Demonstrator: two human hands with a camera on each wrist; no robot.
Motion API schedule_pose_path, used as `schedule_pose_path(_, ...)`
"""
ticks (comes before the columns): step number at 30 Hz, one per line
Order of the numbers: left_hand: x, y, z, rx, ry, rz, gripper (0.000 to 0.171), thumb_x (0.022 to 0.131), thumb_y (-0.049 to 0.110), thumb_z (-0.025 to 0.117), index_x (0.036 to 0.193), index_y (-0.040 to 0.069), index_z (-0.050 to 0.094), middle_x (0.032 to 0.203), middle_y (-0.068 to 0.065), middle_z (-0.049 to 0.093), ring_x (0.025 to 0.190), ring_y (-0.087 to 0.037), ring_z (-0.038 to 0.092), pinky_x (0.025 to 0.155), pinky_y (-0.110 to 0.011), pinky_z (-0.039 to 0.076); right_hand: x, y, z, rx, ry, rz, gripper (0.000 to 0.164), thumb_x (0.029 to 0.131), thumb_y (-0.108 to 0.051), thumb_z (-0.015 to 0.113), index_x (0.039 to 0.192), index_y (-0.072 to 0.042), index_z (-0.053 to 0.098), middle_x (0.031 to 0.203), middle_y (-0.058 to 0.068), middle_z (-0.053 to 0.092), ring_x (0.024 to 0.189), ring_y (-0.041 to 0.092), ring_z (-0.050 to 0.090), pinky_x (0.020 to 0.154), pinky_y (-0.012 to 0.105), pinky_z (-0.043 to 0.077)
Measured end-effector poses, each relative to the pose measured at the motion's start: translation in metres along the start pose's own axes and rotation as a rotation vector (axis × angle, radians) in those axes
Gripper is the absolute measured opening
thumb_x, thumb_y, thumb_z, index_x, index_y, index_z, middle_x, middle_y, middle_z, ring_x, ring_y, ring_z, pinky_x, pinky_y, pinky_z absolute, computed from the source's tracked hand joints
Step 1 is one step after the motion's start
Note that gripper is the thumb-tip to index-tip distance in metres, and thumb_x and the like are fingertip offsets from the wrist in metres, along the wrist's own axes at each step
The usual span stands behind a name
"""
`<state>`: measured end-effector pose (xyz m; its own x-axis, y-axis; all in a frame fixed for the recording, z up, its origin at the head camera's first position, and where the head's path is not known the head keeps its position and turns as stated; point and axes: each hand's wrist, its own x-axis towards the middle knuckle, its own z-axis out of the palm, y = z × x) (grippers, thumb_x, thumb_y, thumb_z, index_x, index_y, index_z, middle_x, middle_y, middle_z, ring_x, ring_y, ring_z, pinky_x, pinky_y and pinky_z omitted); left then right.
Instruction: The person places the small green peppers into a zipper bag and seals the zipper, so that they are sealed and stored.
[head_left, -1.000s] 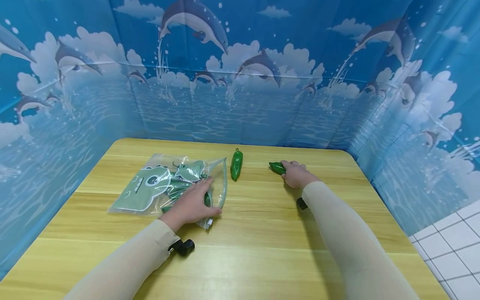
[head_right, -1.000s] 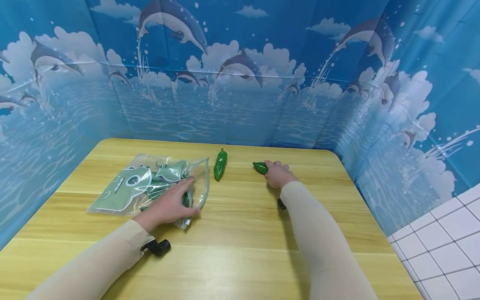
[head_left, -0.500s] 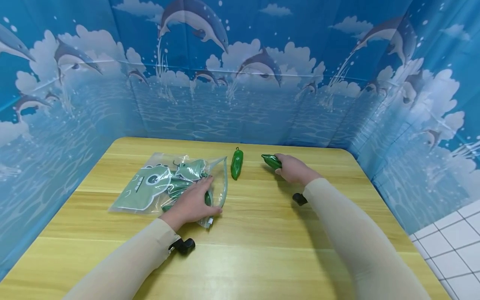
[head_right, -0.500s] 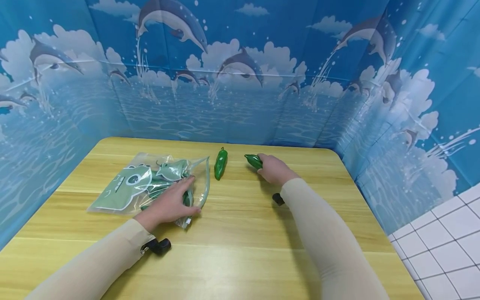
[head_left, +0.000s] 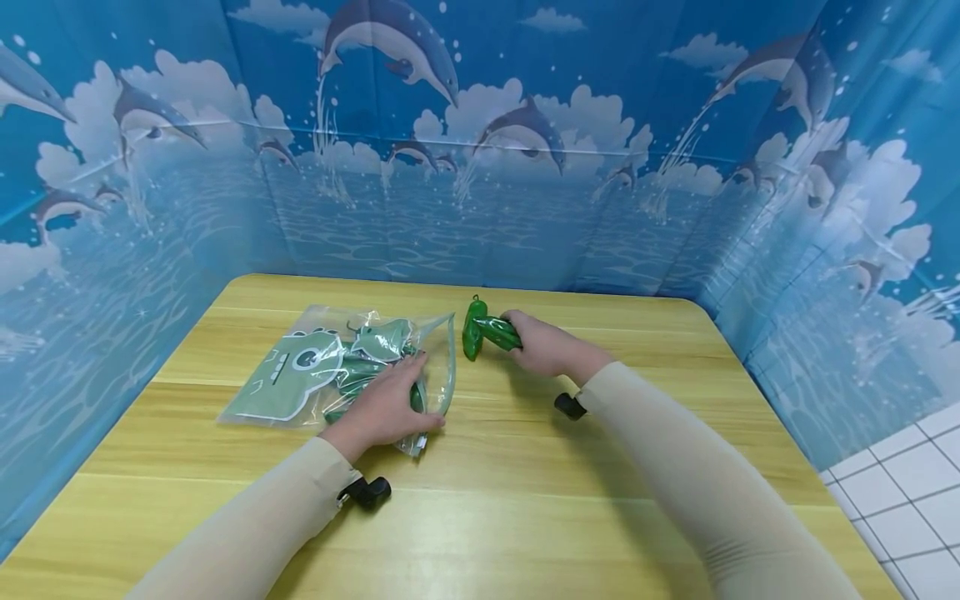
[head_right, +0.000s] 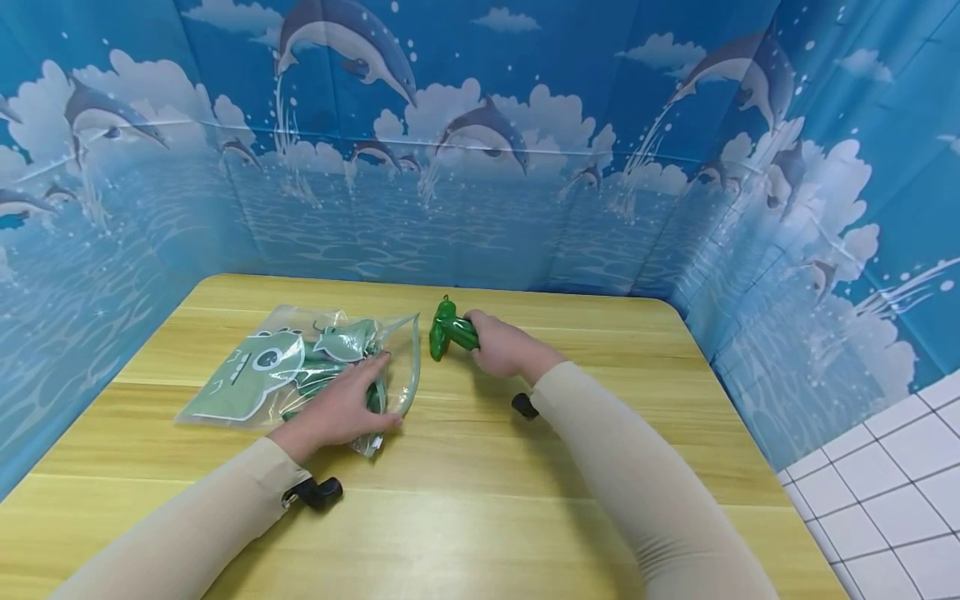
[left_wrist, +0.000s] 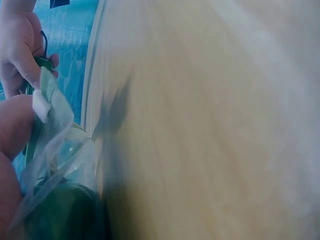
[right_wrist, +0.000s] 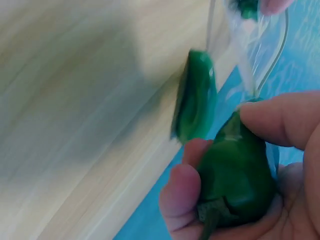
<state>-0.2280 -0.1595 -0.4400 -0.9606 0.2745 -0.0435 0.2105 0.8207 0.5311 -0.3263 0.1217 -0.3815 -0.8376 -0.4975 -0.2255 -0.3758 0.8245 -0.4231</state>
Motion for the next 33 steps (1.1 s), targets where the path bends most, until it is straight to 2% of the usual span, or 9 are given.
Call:
schedule_pose_path(4, 0.000, 0.000, 0.000, -0.003, -0.001, 0.002, 0.114, 0.082, 0.058, 0.082, 0.169, 0.013, 0.023, 0.175, -0.013, 0.025, 0.162, -0.042, 0.022, 0.129, -0.063, 0.025, 0.001, -0.014, 0.007, -0.036, -0.059, -0.036, 0.063, 0.107, -0.011, 0.053, 0.165, -0.009, 0.027, 0.151, 0.019, 0.050, 0.131, 0.030, 0.057, 0.109, 0.049, 0.051)
schedule_pose_path(8, 0.000, 0.001, -0.001, -0.009, -0.007, 0.000, 0.114, 0.083, 0.058, 0.081, 0.170, 0.013, 0.022, 0.175, -0.014, 0.024, 0.161, -0.043, 0.021, 0.128, -0.064, 0.025, 0.002, -0.025, 0.013, -0.098, -0.088, -0.061, 0.066, 0.107, -0.016, 0.059, 0.167, -0.013, 0.031, 0.154, 0.020, 0.051, 0.132, 0.029, 0.058, 0.110, 0.048, 0.051)
schedule_pose_path(17, 0.000, 0.000, -0.002, -0.019, -0.019, -0.004, 0.113, 0.084, 0.057, 0.081, 0.170, 0.016, 0.021, 0.176, -0.014, 0.022, 0.161, -0.044, 0.020, 0.127, -0.067, 0.026, 0.009, -0.038, 0.025, -0.163, -0.122, -0.119, 0.064, 0.105, -0.019, 0.065, 0.163, -0.010, 0.039, 0.150, 0.015, 0.059, 0.121, 0.022, 0.064, 0.099, 0.042, 0.054)
schedule_pose_path(27, 0.001, 0.000, -0.002, -0.031, -0.028, -0.004, 0.111, 0.086, 0.057, 0.080, 0.170, 0.015, 0.022, 0.176, -0.013, 0.022, 0.162, -0.044, 0.018, 0.128, -0.066, 0.025, 0.018, -0.052, 0.040, -0.186, -0.105, -0.150, 0.062, 0.107, -0.027, 0.063, 0.163, -0.011, 0.041, 0.153, 0.012, 0.059, 0.130, 0.026, 0.064, 0.109, 0.043, 0.053)
schedule_pose_path(33, 0.001, 0.001, -0.003, -0.025, -0.031, -0.007, 0.110, 0.086, 0.057, 0.079, 0.170, 0.015, 0.021, 0.176, -0.014, 0.021, 0.162, -0.045, 0.018, 0.127, -0.067, 0.026, 0.020, -0.058, 0.043, -0.148, -0.074, -0.143, 0.063, 0.107, -0.029, 0.062, 0.163, -0.010, 0.040, 0.156, 0.013, 0.056, 0.135, 0.028, 0.062, 0.114, 0.044, 0.051)
